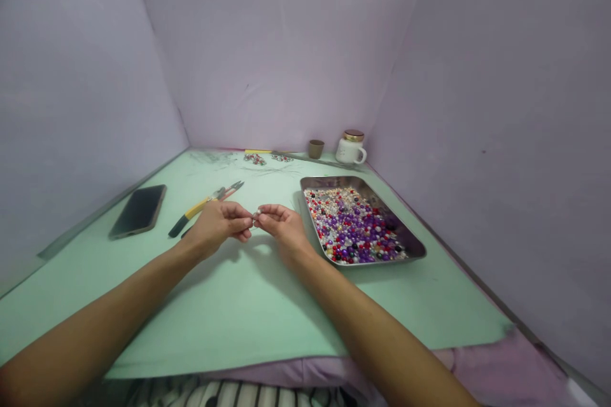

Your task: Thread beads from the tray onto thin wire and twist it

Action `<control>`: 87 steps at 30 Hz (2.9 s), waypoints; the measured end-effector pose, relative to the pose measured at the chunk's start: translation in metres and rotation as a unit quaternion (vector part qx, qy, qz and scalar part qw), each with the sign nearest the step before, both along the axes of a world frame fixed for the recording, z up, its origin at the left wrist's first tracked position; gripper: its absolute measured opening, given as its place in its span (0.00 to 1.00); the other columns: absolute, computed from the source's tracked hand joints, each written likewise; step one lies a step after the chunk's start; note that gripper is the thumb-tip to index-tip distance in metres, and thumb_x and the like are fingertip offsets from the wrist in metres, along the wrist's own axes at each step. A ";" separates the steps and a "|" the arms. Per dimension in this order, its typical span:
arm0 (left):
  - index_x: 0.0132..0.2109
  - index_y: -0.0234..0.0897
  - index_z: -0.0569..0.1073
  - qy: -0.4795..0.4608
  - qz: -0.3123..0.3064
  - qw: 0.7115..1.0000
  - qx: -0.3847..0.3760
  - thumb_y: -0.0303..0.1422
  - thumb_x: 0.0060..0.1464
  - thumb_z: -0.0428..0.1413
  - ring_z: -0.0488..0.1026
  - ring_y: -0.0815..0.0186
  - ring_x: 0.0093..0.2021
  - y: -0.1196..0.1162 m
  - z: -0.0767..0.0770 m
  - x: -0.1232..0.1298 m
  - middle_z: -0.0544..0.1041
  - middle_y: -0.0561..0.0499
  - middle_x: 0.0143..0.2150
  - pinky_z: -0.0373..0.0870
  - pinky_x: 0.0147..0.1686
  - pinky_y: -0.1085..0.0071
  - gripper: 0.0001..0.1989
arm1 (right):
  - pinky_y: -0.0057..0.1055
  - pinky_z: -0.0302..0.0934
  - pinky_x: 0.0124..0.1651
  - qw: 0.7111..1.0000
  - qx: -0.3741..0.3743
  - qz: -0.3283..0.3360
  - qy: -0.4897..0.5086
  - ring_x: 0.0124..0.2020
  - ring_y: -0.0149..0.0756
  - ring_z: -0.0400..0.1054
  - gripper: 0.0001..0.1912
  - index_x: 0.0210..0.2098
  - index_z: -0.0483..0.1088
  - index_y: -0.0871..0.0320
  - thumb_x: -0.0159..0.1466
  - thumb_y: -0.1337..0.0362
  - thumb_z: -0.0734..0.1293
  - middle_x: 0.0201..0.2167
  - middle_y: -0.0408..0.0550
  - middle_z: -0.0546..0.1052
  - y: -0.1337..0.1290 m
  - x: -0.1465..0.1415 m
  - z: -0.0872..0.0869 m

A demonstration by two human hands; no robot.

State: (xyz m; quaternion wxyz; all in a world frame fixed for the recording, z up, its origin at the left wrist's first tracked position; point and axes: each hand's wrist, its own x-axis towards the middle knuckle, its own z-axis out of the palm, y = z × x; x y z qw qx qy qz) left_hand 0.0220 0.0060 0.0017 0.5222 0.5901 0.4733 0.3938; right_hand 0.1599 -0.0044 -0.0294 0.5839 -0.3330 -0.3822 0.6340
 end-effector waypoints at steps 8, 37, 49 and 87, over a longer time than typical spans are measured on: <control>0.24 0.29 0.69 0.021 0.012 1.000 0.006 0.25 0.39 0.56 0.69 0.71 0.18 -0.004 0.005 0.002 0.72 0.51 0.16 0.69 0.23 0.73 0.03 | 0.29 0.59 0.36 0.997 0.029 -0.025 -0.064 0.28 0.30 0.68 0.14 0.29 0.69 0.60 0.41 0.69 0.71 0.24 0.44 0.74 0.002 0.002 0.000; 0.29 0.36 0.73 0.334 -0.118 0.891 0.283 0.28 0.43 0.50 0.64 0.71 0.23 0.007 0.008 -0.023 0.72 0.53 0.24 0.59 0.23 0.76 0.07 | 0.28 0.60 0.26 0.977 0.009 0.089 -0.196 0.19 0.26 0.63 0.11 0.25 0.67 0.61 0.44 0.63 0.69 0.18 0.40 0.69 0.001 0.002 -0.003; 0.33 0.37 0.71 0.368 -0.133 0.850 0.354 0.27 0.46 0.49 0.66 0.70 0.27 0.007 0.004 -0.024 0.72 0.52 0.28 0.60 0.26 0.74 0.07 | 0.26 0.56 0.26 0.962 0.051 0.088 -0.252 0.19 0.24 0.59 0.10 0.29 0.72 0.62 0.48 0.63 0.67 0.17 0.40 0.68 0.001 0.002 -0.009; 0.20 0.32 0.65 -0.056 0.032 0.997 -0.033 0.30 0.35 0.56 0.55 0.77 0.14 0.004 -0.002 -0.003 0.61 0.57 0.12 0.47 0.15 0.78 0.07 | 0.29 0.65 0.28 0.971 0.054 -0.026 -0.230 0.22 0.30 0.69 0.12 0.30 0.71 0.61 0.48 0.61 0.67 0.24 0.47 0.75 -0.006 -0.009 -0.003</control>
